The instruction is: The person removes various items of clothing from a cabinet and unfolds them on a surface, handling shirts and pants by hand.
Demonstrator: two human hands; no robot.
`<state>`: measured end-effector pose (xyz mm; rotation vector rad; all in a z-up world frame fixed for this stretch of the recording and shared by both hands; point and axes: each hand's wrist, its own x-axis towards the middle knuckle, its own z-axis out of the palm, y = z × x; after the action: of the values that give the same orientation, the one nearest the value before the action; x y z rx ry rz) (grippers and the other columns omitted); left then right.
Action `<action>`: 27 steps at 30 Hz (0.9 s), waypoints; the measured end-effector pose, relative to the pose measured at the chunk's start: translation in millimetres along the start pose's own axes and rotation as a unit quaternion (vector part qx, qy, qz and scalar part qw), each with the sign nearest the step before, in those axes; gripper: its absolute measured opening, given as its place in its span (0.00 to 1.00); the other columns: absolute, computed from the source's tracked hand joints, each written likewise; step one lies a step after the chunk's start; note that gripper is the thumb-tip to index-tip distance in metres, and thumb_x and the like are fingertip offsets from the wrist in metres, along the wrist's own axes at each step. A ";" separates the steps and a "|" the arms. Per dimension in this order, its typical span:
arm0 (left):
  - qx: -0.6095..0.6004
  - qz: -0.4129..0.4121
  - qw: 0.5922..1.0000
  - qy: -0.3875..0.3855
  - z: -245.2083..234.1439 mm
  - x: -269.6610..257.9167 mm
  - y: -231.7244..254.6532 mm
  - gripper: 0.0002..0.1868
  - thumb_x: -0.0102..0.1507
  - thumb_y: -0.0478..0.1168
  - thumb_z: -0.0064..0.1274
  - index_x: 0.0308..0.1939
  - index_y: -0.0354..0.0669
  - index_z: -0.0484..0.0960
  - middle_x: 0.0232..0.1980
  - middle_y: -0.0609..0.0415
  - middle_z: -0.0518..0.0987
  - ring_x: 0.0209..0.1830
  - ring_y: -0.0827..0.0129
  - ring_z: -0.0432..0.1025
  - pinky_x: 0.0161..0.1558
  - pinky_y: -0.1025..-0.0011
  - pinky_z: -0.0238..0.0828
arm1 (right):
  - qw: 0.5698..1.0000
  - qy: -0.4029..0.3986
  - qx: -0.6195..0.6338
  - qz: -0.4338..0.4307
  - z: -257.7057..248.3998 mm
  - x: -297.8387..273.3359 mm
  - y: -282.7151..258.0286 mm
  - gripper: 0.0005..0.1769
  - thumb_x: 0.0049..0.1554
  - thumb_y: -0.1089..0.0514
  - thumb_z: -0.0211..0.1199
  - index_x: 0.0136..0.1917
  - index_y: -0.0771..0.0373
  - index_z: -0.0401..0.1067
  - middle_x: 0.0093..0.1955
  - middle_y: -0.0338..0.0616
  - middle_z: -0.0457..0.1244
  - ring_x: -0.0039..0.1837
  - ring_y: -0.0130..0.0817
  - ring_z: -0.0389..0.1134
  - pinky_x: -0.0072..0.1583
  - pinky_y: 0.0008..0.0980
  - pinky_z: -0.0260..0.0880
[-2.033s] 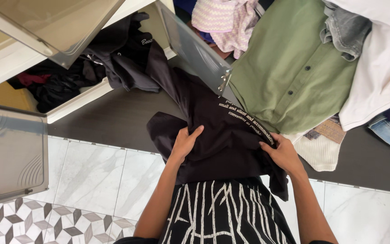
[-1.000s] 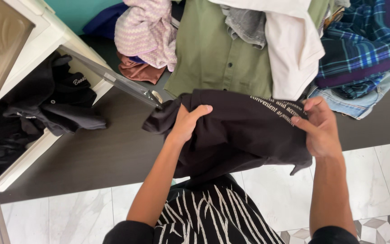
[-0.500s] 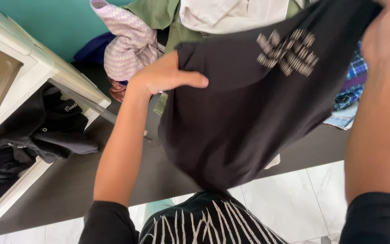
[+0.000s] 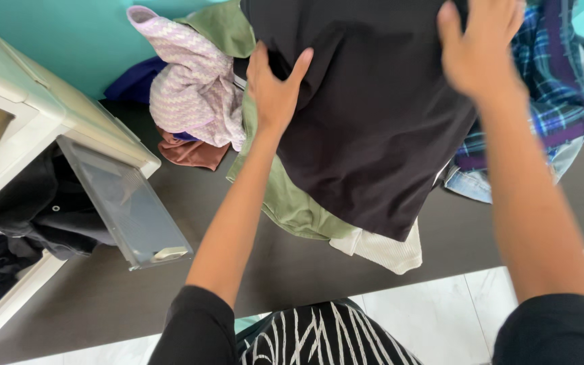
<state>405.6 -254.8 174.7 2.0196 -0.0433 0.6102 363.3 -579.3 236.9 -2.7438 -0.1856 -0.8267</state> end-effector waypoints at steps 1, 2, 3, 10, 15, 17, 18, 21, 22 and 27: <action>-0.033 -0.031 0.999 -0.012 -6.5 -19.4 -9.5 0.51 0.60 0.67 0.61 0.74 0.35 0.63 0.76 0.41 0.65 0.79 0.48 0.56 0.76 0.54 0.48 | 1.000 0.008 0.028 0.009 6.7 -31.2 -13.6 0.31 0.78 0.51 0.55 0.85 0.64 0.50 0.85 0.65 0.42 0.86 0.67 0.39 0.82 0.63 0.34; -0.067 -0.060 0.996 -0.022 -14.8 -39.3 -18.4 0.51 0.61 0.69 0.58 0.76 0.39 0.61 0.78 0.43 0.64 0.81 0.51 0.54 0.78 0.53 0.46 | 0.998 0.011 0.055 0.030 11.5 -63.0 -30.8 0.35 0.75 0.52 0.55 0.87 0.64 0.45 0.87 0.65 0.34 0.89 0.69 0.32 0.84 0.63 0.31; -0.051 -0.083 0.995 -0.029 -22.3 -57.7 -27.0 0.51 0.62 0.68 0.56 0.77 0.41 0.59 0.79 0.44 0.62 0.82 0.50 0.52 0.77 0.50 0.41 | 0.993 0.008 0.080 0.087 14.4 -92.5 -48.2 0.37 0.75 0.50 0.57 0.87 0.61 0.45 0.88 0.62 0.33 0.89 0.66 0.33 0.85 0.62 0.33; -0.040 -0.209 0.971 -0.107 -37.3 -190.5 -64.6 0.48 0.63 0.64 0.52 0.79 0.44 0.55 0.82 0.39 0.52 0.83 0.47 0.44 0.76 0.51 0.35 | 0.962 0.038 0.173 0.208 52.4 -256.4 -142.4 0.67 0.50 0.31 0.73 0.85 0.60 0.40 0.85 0.77 0.27 0.85 0.73 0.37 0.79 0.62 0.44; -0.267 -0.236 0.916 -0.184 20.7 -227.6 -53.7 0.51 0.69 0.58 0.47 0.78 0.25 0.40 0.81 0.34 0.53 0.81 0.50 0.52 0.77 0.63 0.45 | 0.975 -0.029 0.068 0.211 86.9 -277.7 -126.4 0.70 0.40 0.32 0.78 0.83 0.57 0.46 0.82 0.78 0.30 0.82 0.76 0.38 0.76 0.66 0.43; -0.267 -0.249 0.903 -0.227 40.9 -217.7 -54.0 0.49 0.69 0.58 0.44 0.79 0.27 0.39 0.81 0.34 0.52 0.81 0.51 0.50 0.76 0.63 0.45 | 0.979 -0.031 0.049 0.197 95.3 -268.8 -101.8 0.68 0.41 0.32 0.78 0.83 0.57 0.48 0.82 0.77 0.33 0.82 0.75 0.40 0.77 0.65 0.45; -0.282 -0.236 0.900 -0.236 48.1 -213.2 -54.7 0.50 0.69 0.59 0.45 0.79 0.26 0.38 0.81 0.34 0.52 0.81 0.51 0.50 0.76 0.63 0.45 | 0.982 -0.030 0.042 0.182 97.9 -264.5 -89.6 0.67 0.43 0.32 0.78 0.83 0.57 0.48 0.82 0.77 0.35 0.82 0.74 0.42 0.77 0.65 0.46; -0.292 -0.224 0.892 -0.263 63.4 -202.9 -55.5 0.53 0.67 0.60 0.46 0.79 0.26 0.35 0.81 0.33 0.51 0.81 0.50 0.49 0.76 0.63 0.44 | 0.988 -0.037 0.040 0.144 100.0 -252.9 -57.6 0.63 0.45 0.32 0.77 0.82 0.58 0.51 0.83 0.76 0.38 0.82 0.73 0.44 0.78 0.63 0.48; -0.276 -0.234 0.891 -0.273 66.1 -200.1 -55.6 0.54 0.67 0.60 0.46 0.79 0.27 0.34 0.81 0.33 0.51 0.81 0.50 0.49 0.76 0.62 0.44 | 0.990 -0.039 0.041 0.133 100.0 -248.9 -50.8 0.62 0.45 0.32 0.77 0.81 0.59 0.52 0.83 0.76 0.39 0.82 0.73 0.45 0.78 0.63 0.48; -0.250 -0.227 0.894 -0.293 42.0 -193.8 -58.5 0.54 0.66 0.61 0.51 0.79 0.28 0.41 0.80 0.34 0.53 0.82 0.49 0.49 0.76 0.61 0.46 | 0.991 -0.053 0.010 0.125 94.5 -249.9 -56.0 0.61 0.49 0.35 0.77 0.84 0.60 0.50 0.85 0.73 0.37 0.85 0.71 0.38 0.80 0.67 0.39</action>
<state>269.5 -302.0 26.3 1.5576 -0.0762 -0.3024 194.4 -509.3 34.2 -2.7190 0.1263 -0.6085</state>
